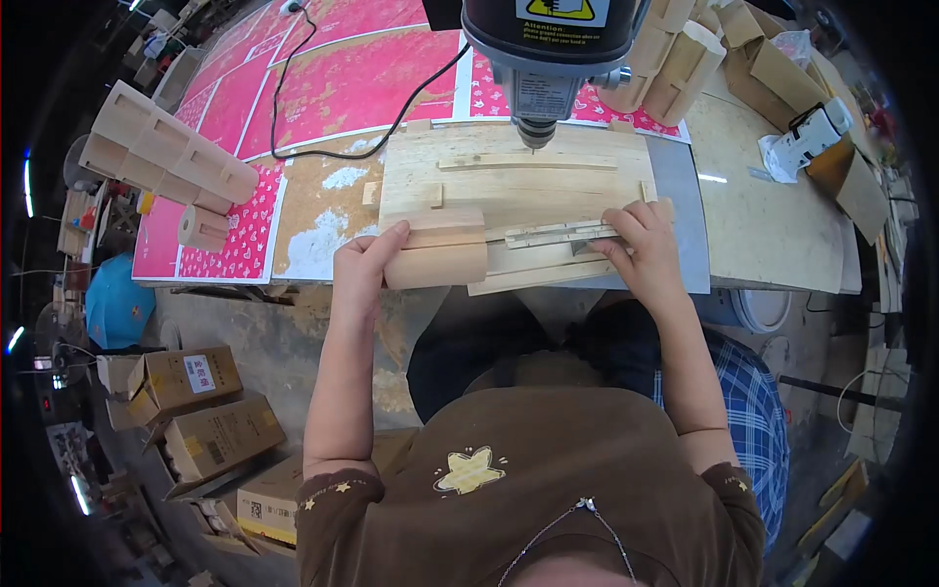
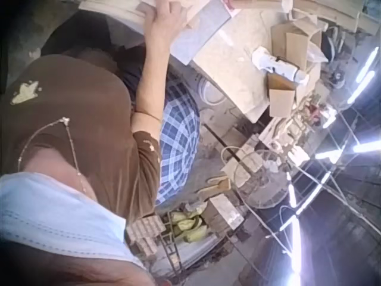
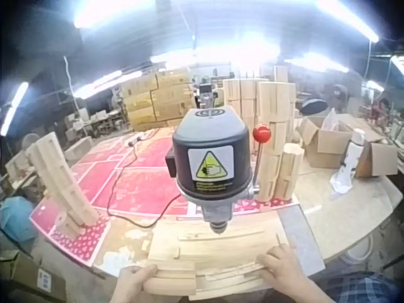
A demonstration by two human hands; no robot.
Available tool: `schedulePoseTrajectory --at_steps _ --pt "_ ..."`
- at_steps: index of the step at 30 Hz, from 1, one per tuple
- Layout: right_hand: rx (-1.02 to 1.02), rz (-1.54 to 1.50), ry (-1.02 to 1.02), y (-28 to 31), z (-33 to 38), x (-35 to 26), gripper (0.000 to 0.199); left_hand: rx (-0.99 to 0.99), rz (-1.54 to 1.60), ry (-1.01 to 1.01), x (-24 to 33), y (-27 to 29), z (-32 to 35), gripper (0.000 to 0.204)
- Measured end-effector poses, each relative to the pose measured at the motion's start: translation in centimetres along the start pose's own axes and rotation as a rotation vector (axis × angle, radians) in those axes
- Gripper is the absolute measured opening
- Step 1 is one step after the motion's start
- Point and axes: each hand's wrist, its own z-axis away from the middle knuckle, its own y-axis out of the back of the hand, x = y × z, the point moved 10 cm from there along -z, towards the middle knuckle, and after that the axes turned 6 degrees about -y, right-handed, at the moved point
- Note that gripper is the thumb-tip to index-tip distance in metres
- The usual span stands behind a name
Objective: Drilling holes into wooden cylindrical components using a drill press.
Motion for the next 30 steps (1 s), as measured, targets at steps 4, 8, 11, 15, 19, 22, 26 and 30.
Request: schedulePoseTrajectory --at_steps 4,8,11,15,19,22,26,30 --pt "0.026 0.008 -0.022 0.3 0.0 -0.1 0.031 -0.057 -0.015 -0.022 -1.3 -0.8 -0.8 0.036" --pt "0.019 0.001 -0.001 0.1 -0.2 -0.1 0.031 -0.103 0.036 0.075 -2.5 -5.4 0.7 0.039" --pt "0.012 0.02 0.012 -0.5 -0.3 -1.0 0.031 -0.168 0.061 0.076 -2.9 -8.9 1.6 0.04" --pt "0.056 0.106 -0.039 -0.3 -0.2 0.3 0.034 -0.272 0.257 -0.014 -3.1 -11.2 0.6 0.038" --pt "0.05 0.128 -0.057 -0.6 -1.7 2.2 0.038 -0.198 0.193 -0.283 -0.9 -10.9 0.2 0.039" --pt "0.07 0.108 -0.051 -1.6 -3.7 3.1 0.042 -0.146 -0.399 -0.901 2.0 -11.2 0.9 0.053" --pt "0.13 0.11 -0.033 -3.2 -5.4 2.3 0.047 -0.027 -0.671 -0.984 0.8 -10.6 -1.4 0.065" --pt "0.095 0.135 -0.009 -3.8 -5.9 1.0 0.05 -0.031 -0.71 -0.975 0.6 -9.5 -3.4 0.059"
